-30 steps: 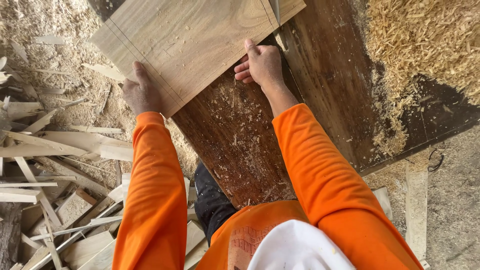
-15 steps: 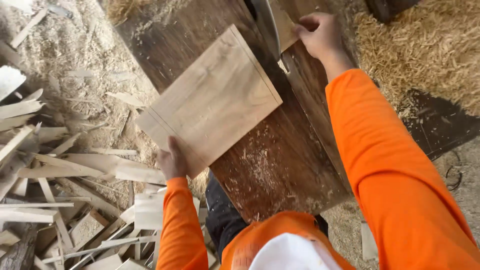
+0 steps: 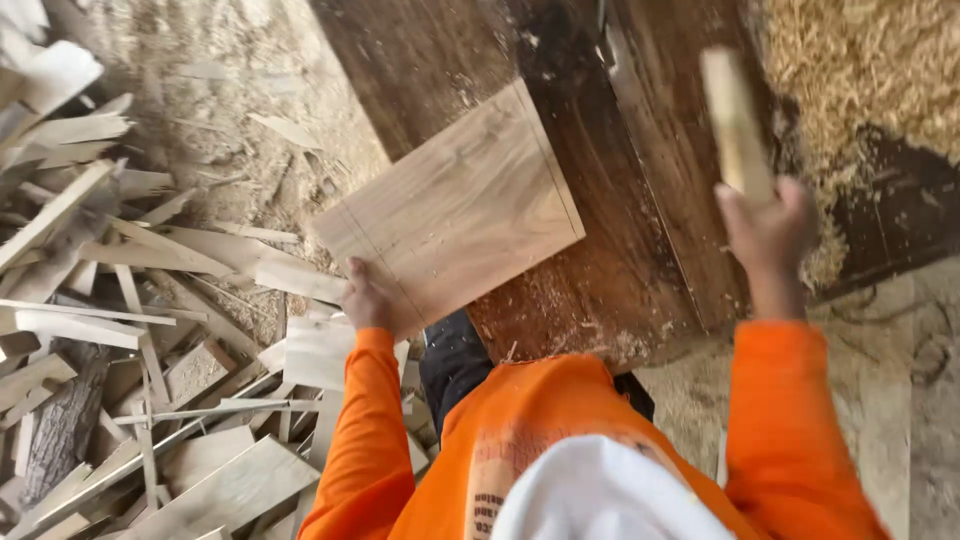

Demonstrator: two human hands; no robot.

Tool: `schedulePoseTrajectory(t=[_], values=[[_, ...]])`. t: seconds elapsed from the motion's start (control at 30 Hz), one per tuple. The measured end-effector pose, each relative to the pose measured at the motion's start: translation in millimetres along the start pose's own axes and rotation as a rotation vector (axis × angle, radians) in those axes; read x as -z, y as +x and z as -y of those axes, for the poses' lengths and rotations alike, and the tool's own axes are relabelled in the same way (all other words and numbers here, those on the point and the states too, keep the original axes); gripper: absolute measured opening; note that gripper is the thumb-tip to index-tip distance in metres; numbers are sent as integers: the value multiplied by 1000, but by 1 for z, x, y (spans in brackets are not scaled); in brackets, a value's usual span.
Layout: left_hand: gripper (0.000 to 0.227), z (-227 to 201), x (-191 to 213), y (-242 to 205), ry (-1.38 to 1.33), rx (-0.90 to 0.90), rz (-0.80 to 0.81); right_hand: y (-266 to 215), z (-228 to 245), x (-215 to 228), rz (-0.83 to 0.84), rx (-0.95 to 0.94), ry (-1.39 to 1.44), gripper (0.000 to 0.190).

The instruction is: Cut a wood plank on a table saw.

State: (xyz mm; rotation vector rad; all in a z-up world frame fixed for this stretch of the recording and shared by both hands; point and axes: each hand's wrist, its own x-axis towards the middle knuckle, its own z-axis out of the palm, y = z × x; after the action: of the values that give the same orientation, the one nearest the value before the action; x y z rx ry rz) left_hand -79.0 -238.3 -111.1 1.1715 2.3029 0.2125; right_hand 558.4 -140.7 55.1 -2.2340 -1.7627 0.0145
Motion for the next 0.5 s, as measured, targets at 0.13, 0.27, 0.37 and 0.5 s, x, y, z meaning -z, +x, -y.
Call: schedulePoseTrajectory(t=[0.13, 0.27, 0.37, 0.5], values=[[49, -18, -10, 36, -713, -79, -398, -82, -196, -27, -100, -822, 1471, 26], [65, -83, 61, -17, -585, 188, -329, -91, -187, 2, 35, -397, 1819, 41], [72, -94, 68, -34, -475, 144, -396, -49, 144, 112, 398, 173, 1544, 69], [72, -173, 177, -60, -432, -150, -415, -13, 336, 220, 625, 598, 1131, 98]])
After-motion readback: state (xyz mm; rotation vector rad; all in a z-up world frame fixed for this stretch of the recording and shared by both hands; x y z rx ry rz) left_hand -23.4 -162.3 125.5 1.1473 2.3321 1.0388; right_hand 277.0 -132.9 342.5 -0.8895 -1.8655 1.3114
